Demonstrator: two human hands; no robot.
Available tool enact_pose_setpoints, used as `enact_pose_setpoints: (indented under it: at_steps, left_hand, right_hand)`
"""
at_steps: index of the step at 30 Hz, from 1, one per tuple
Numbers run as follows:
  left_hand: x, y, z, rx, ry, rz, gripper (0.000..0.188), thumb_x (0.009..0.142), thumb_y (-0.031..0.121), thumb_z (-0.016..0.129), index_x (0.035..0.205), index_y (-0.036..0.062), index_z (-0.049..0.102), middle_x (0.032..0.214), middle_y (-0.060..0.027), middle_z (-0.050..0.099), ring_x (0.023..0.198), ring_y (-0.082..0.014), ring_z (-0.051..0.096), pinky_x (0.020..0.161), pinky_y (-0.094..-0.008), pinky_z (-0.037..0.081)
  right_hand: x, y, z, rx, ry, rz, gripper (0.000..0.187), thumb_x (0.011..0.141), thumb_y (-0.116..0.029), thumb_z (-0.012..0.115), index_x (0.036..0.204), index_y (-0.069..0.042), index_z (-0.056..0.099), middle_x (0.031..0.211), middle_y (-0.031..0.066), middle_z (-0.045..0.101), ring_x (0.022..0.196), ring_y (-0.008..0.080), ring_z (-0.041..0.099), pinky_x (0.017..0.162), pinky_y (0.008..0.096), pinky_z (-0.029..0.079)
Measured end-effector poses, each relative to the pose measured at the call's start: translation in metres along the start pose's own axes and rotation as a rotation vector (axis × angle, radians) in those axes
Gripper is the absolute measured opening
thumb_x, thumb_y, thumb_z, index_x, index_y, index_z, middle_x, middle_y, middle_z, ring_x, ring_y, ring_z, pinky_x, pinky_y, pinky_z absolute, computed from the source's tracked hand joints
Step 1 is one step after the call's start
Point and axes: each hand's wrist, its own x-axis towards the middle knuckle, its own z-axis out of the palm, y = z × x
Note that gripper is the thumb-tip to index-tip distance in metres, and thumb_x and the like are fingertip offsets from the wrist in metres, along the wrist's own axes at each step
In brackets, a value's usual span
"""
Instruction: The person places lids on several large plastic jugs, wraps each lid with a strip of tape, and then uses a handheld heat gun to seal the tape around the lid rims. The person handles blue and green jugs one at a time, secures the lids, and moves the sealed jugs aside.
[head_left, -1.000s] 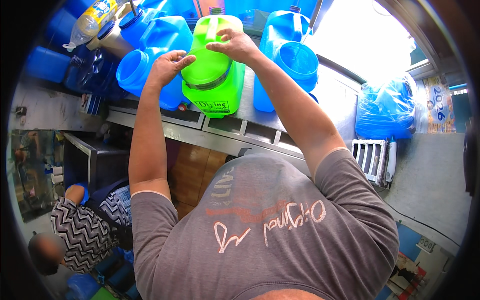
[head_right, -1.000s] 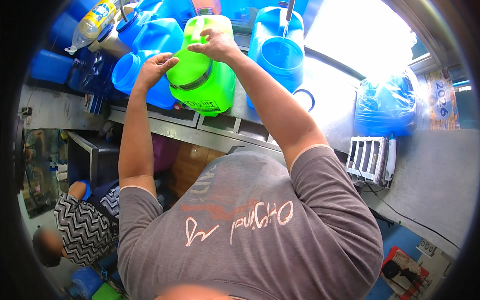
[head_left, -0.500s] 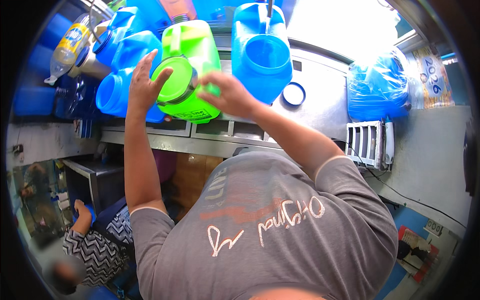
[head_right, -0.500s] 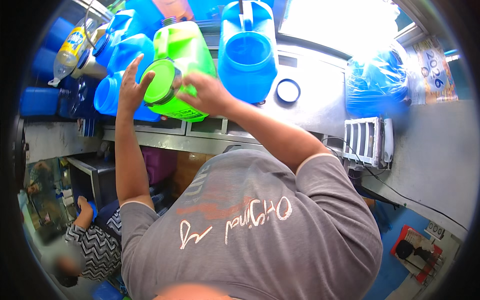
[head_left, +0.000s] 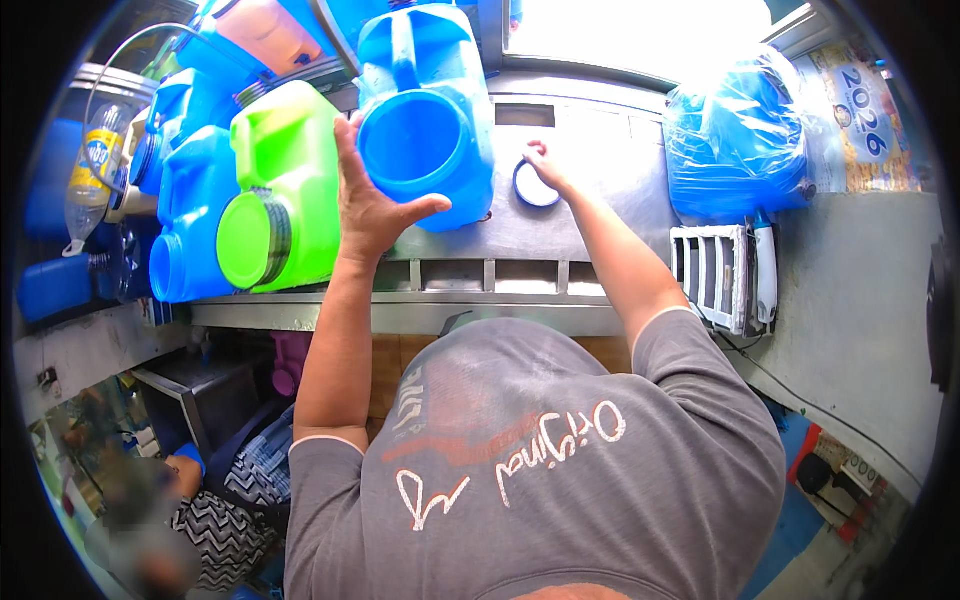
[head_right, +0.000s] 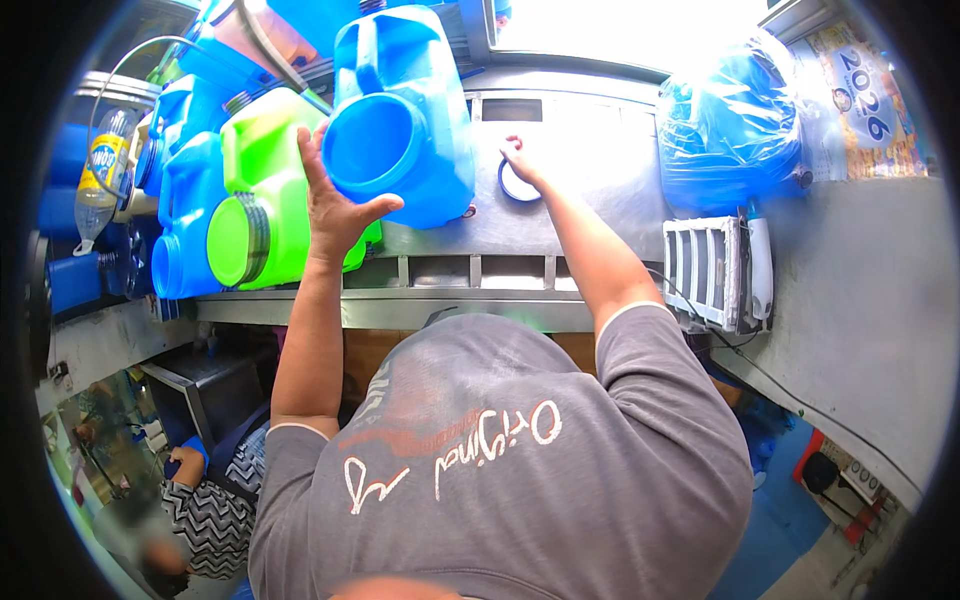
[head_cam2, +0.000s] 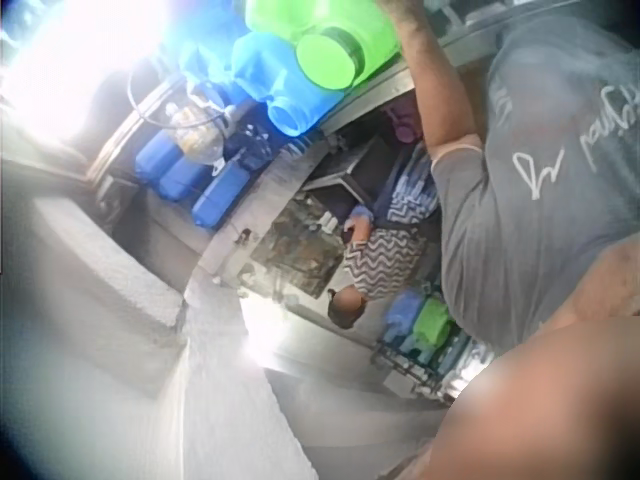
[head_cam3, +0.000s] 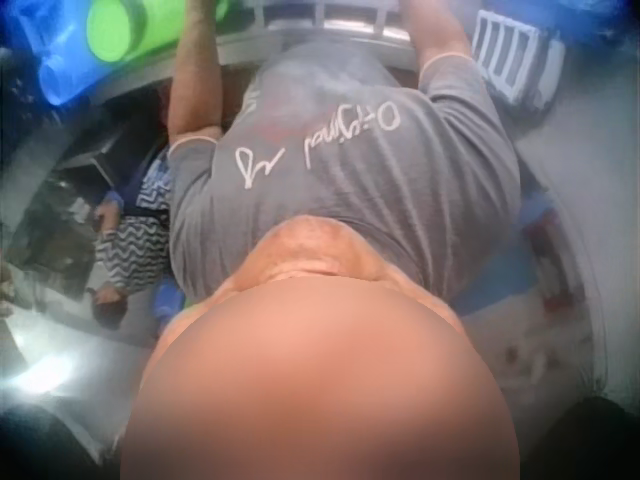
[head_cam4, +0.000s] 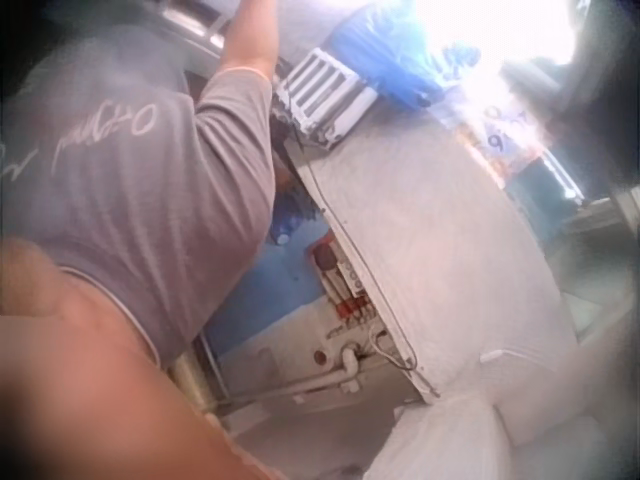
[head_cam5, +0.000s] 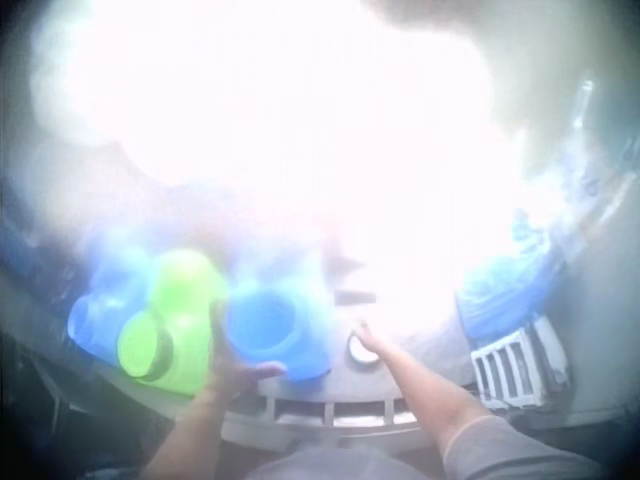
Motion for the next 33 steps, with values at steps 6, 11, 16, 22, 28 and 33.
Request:
enact_pose_setpoints:
  at_steps: [6, 11, 16, 22, 28, 33]
  left_hand:
    - [0.0, -0.01, 0.019, -0.038, 0.128, -0.008, 0.157, 0.049, 0.074, 0.087, 0.159, 0.0062, -0.002, 0.145, -0.028, 0.043, 0.129, -0.0401, 0.052, 0.107, -0.0511, 0.045]
    - [-0.005, -0.014, 0.017, -0.014, 0.113, -0.029, 0.156, 0.049, 0.076, 0.085, 0.159, 0.0036, 0.0, 0.146, -0.0279, 0.042, 0.13, -0.0395, 0.051, 0.109, -0.051, 0.044]
    - [-0.005, -0.017, 0.017, -0.058, 0.08, -0.021, 0.154, 0.05, 0.076, 0.086, 0.158, 0.0022, 0.005, 0.15, -0.0271, 0.039, 0.137, -0.0391, 0.045, 0.114, -0.0536, 0.038]
    - [-0.006, -0.015, 0.016, -0.063, 0.087, -0.053, 0.15, 0.048, 0.076, 0.086, 0.155, 0.0005, 0.014, 0.15, -0.0257, 0.041, 0.135, -0.0402, 0.048, 0.114, -0.0522, 0.04]
    - [-0.004, -0.013, 0.016, 0.011, 0.085, -0.003, 0.146, 0.046, 0.075, 0.086, 0.153, 0.001, 0.021, 0.147, -0.0252, 0.045, 0.135, -0.0411, 0.048, 0.114, -0.0523, 0.041]
    - [-0.001, -0.009, 0.015, 0.034, 0.093, 0.038, 0.145, 0.045, 0.075, 0.087, 0.153, 0.0026, 0.022, 0.146, -0.0252, 0.046, 0.133, -0.0413, 0.05, 0.112, -0.0514, 0.043]
  right_hand:
    - [0.117, -0.033, 0.003, 0.062, -0.021, -0.003, 0.061, 0.086, -0.037, 0.069, 0.137, -0.006, 0.056, 0.124, 0.0208, 0.066, 0.117, 0.0314, 0.064, 0.102, 0.0387, 0.049]
    - [0.199, -0.028, 0.038, 0.108, 0.052, 0.002, 0.083, 0.08, -0.035, 0.073, 0.145, 0.006, 0.042, 0.144, 0.0286, 0.051, 0.135, 0.0359, 0.051, 0.114, 0.04, 0.04]
    - [0.253, -0.012, 0.069, 0.221, 0.113, 0.053, 0.098, 0.079, -0.036, 0.081, 0.153, 0.004, 0.031, 0.148, 0.0273, 0.047, 0.137, 0.0334, 0.048, 0.112, 0.0403, 0.041]
    - [0.281, -0.01, 0.086, 0.555, 0.088, 0.217, 0.082, 0.08, -0.034, 0.081, 0.143, 0.007, 0.047, 0.143, 0.0276, 0.053, 0.132, 0.034, 0.054, 0.11, 0.0397, 0.043]
    - [0.266, -0.037, 0.083, 0.398, 0.152, 0.09, 0.072, 0.082, -0.03, 0.078, 0.139, 0.006, 0.052, 0.137, 0.025, 0.059, 0.127, 0.0329, 0.059, 0.107, 0.0385, 0.046]
    - [0.252, -0.054, 0.071, 0.305, 0.136, 0.034, 0.071, 0.082, -0.03, 0.076, 0.14, 0.004, 0.052, 0.138, 0.0245, 0.059, 0.128, 0.0323, 0.058, 0.107, 0.0384, 0.046]
